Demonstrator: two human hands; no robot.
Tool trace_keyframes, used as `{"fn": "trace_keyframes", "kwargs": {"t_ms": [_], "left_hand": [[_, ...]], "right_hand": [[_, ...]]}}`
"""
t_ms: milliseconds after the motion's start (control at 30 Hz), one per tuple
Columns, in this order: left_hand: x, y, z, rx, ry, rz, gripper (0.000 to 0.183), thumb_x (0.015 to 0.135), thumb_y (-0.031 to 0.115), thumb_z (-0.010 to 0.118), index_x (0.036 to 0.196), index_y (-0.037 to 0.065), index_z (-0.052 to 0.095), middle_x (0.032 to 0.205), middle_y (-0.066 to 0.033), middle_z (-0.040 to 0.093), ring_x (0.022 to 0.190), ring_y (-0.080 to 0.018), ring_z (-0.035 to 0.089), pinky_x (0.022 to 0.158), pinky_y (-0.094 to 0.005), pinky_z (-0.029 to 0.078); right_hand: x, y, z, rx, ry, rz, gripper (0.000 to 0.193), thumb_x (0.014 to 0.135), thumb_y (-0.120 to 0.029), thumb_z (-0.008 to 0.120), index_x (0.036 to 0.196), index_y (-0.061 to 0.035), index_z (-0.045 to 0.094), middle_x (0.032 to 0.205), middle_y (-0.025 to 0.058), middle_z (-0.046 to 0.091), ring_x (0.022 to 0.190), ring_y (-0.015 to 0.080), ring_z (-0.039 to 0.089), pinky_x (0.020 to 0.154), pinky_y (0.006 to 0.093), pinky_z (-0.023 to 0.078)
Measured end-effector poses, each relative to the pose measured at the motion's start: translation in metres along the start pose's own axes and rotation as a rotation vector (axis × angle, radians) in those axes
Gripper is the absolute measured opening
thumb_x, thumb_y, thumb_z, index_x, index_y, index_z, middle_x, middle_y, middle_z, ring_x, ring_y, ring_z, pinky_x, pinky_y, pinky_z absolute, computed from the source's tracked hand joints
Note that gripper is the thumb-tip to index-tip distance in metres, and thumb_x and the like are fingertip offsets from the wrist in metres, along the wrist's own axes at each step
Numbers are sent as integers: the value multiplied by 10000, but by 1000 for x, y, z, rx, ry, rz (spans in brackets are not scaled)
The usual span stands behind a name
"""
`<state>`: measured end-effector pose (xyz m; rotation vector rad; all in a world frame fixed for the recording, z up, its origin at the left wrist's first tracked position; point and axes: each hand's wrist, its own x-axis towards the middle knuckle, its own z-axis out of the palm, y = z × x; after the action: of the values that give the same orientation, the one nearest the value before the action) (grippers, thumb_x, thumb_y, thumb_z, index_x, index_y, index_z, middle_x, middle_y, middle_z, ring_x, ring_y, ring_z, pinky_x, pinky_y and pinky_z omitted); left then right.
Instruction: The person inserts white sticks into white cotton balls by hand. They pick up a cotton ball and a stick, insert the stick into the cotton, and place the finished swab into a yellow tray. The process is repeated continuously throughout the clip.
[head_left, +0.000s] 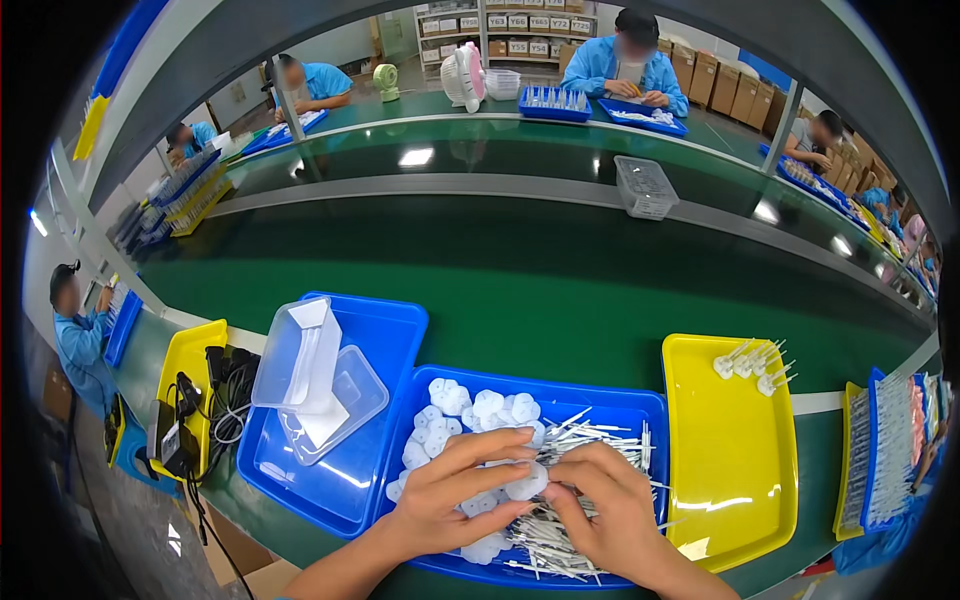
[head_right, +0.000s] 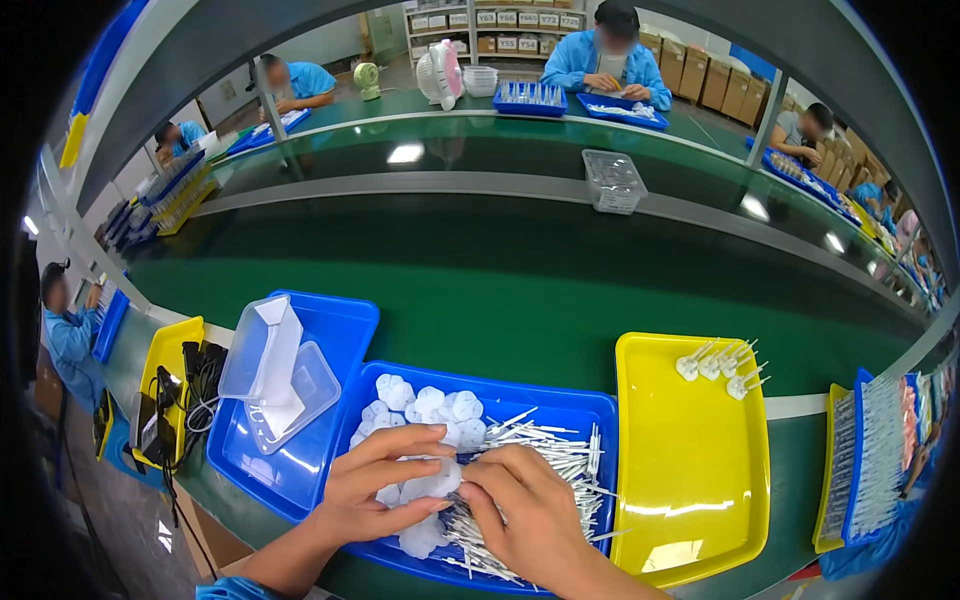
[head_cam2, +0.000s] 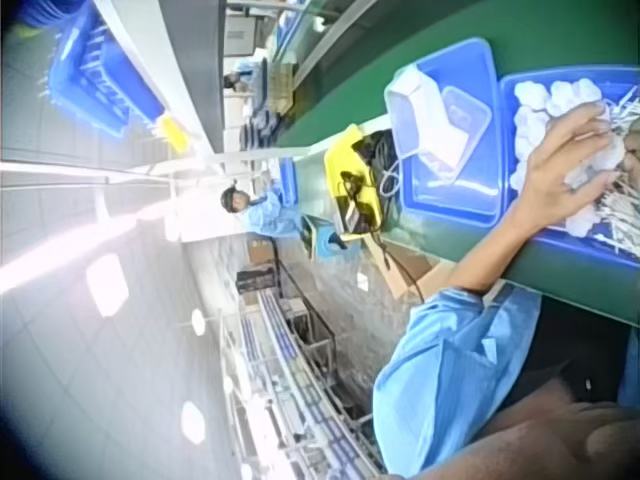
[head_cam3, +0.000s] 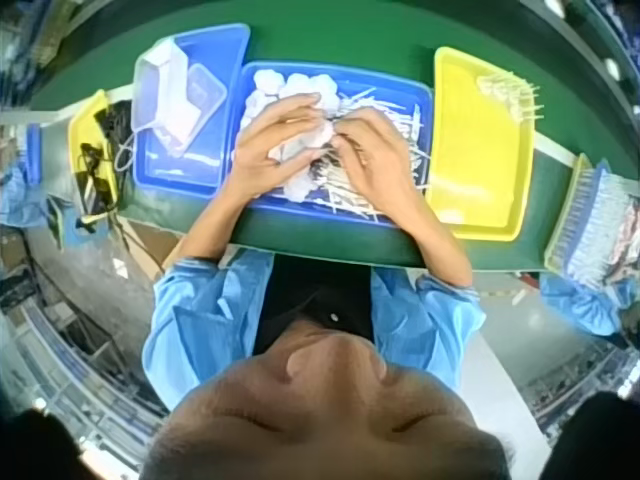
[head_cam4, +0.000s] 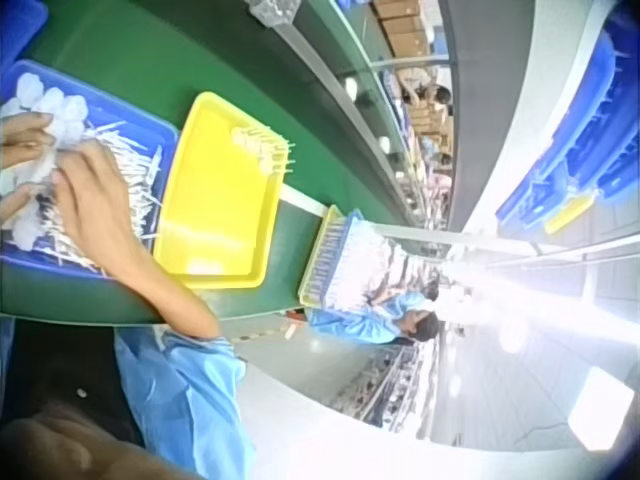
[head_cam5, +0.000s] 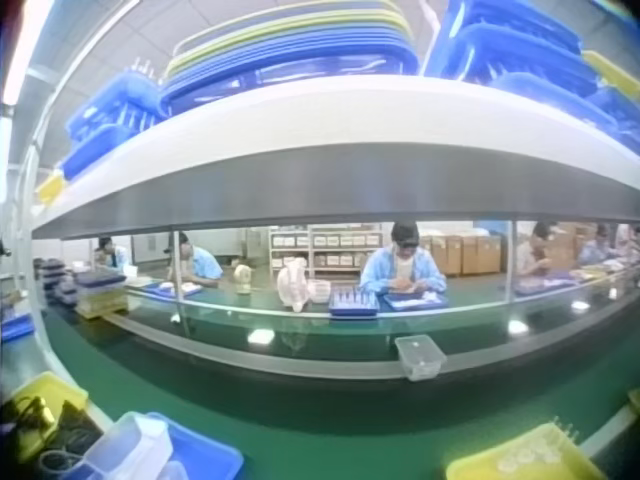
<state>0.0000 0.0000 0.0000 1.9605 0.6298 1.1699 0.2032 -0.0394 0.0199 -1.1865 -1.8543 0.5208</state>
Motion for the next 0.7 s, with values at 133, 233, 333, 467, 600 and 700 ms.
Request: {"fn": "trace_keyframes", "kwargs": {"t_ms": [133,233,333,467,600,700], "left_hand": [[-2,-7,0,31,67,134,350,756,10,801,1093,22,708,1312,-189,617,1090,-288,657,844,-374,472],[-2,-5,-3,197,13,251,353,754,9,802,1093,22,706,1295,-198,623,1079,-284,656,814,-381,470],[-3,-4,-1,273,4,282,366,758,14,800,1109,18,700,1298,-197,620,1087,-283,652,792,-378,471],[-4,0,2,228,26,168,395,763,16,795,1142,4,684,1316,-194,608,1110,-272,646,812,-377,487],[2,1,0,133,30,88,372,809,23,755,1168,-16,667,1320,-214,596,1063,-280,663,819,-336,528],[3,4,-9,22,188,-111,302,873,59,699,1161,-27,666,1262,-204,626,999,-256,681,804,-298,542]], "right_hand": [[-2,-2,6,75,28,25,158,812,35,725,958,15,666,914,119,638,724,240,651,622,310,530],[-1,-6,7,89,39,37,166,811,64,717,964,23,668,908,115,637,683,203,648,598,284,526],[-3,-6,6,101,31,57,163,813,35,723,964,8,667,916,121,643,722,258,661,619,320,536],[-2,-3,4,93,30,12,180,800,70,723,966,15,677,907,114,651,709,218,653,618,293,528],[4,-3,-2,67,-49,7,148,836,17,696,983,9,683,942,128,673,767,268,670,677,334,542],[27,16,-16,-28,-260,4,162,851,1,651,1009,6,686,988,135,682,871,309,678,765,378,546]]}}
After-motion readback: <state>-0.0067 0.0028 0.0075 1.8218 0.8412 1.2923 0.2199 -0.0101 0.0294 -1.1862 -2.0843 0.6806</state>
